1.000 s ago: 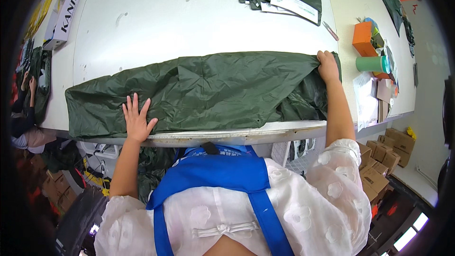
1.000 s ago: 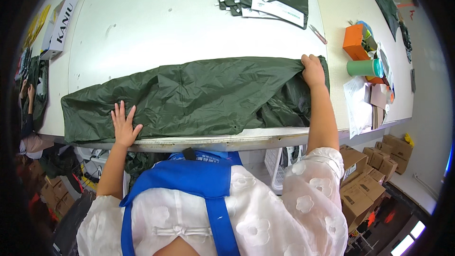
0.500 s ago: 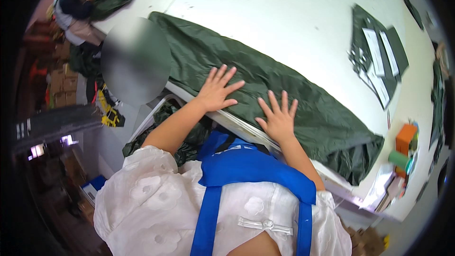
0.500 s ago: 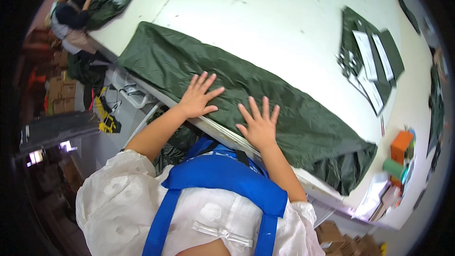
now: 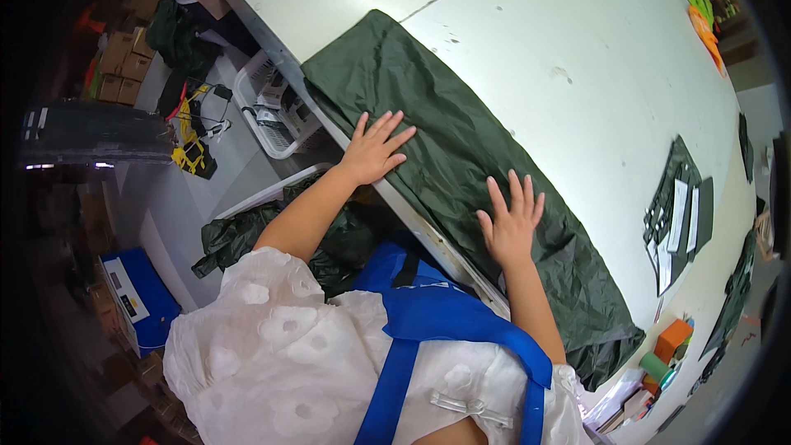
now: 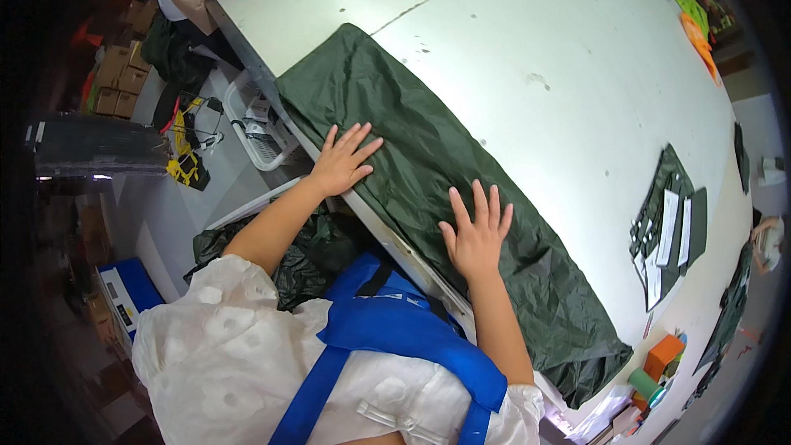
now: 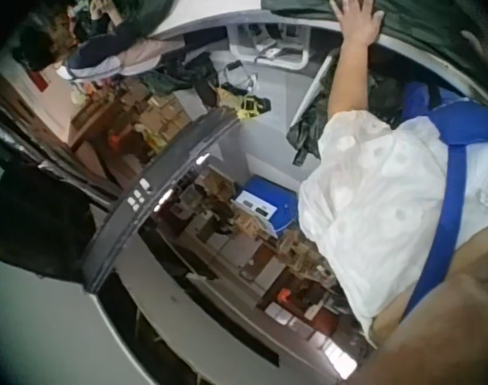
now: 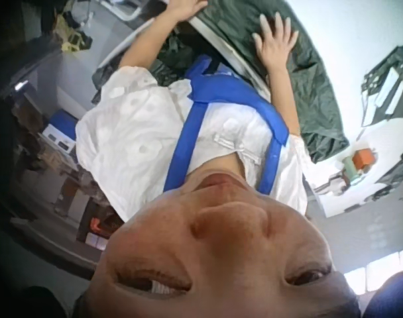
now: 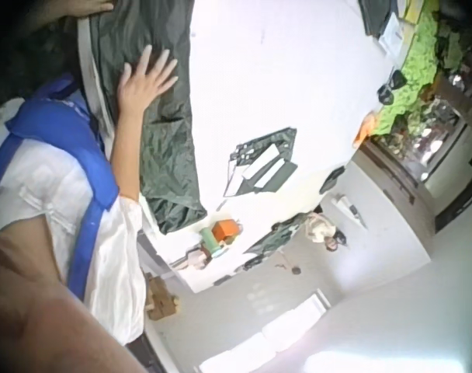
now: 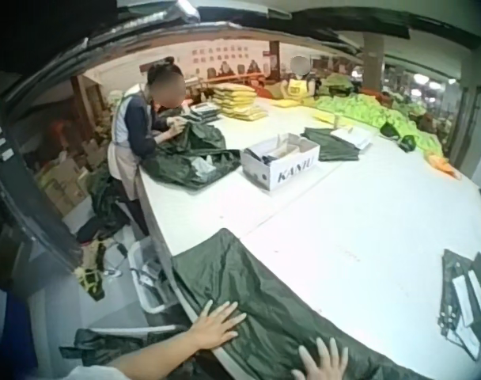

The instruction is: The person trims excess threads and fabric from a green jacket using small scissors. They repeatedly unfold, cut, and refold the jacket on a white table, handling the garment one at a time.

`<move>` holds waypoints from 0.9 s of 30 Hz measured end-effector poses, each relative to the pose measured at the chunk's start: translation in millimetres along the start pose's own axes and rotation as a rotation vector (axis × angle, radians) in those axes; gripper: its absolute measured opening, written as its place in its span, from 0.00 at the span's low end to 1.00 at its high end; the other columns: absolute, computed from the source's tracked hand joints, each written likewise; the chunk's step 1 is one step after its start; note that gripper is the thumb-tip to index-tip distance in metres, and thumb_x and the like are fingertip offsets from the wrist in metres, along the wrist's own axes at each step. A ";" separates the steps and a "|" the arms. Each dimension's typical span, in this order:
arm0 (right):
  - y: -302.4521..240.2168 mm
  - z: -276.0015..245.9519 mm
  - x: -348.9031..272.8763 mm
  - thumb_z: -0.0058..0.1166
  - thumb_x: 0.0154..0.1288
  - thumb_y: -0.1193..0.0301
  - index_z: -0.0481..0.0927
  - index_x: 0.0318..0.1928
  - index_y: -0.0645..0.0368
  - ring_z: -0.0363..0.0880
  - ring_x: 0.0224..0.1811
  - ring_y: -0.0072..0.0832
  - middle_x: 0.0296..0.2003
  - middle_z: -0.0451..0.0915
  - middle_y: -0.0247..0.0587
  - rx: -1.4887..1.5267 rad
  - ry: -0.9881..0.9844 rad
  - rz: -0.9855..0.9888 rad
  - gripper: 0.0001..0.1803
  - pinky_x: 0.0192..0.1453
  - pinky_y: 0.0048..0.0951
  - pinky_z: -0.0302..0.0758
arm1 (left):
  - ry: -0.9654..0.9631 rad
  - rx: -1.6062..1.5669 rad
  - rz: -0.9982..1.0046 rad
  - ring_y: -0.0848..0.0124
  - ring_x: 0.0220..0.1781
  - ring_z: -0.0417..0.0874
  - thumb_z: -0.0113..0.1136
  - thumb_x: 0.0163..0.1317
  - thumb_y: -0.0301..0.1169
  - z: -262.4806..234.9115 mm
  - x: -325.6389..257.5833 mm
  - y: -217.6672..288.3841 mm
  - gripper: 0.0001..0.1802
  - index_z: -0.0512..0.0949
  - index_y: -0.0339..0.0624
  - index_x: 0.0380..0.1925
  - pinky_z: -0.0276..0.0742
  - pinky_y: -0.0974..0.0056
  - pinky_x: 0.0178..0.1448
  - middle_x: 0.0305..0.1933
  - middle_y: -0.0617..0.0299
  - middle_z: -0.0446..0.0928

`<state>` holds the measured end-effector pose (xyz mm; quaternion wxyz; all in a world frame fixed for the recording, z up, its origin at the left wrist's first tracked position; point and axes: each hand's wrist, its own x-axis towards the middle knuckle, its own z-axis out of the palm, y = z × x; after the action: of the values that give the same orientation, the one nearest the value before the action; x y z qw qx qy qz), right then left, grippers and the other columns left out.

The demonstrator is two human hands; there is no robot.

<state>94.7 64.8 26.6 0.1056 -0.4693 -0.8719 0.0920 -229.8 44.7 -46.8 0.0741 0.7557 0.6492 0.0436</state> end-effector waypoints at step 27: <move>-90.7 80.5 77.2 0.54 0.61 0.59 0.70 0.62 0.38 0.51 0.72 0.45 0.66 0.63 0.31 0.042 -0.249 -0.192 0.27 0.72 0.58 0.42 | 0.114 -1.496 -0.648 0.73 0.37 0.76 0.54 0.62 0.27 -45.3 26.5 -241.1 0.06 0.77 0.37 0.37 0.74 0.68 0.41 0.37 0.63 0.75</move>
<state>-41.0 75.3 -19.7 0.0148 -0.3664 -0.9170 0.1571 -468.1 108.6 -43.7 0.5347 0.2779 0.6373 0.4802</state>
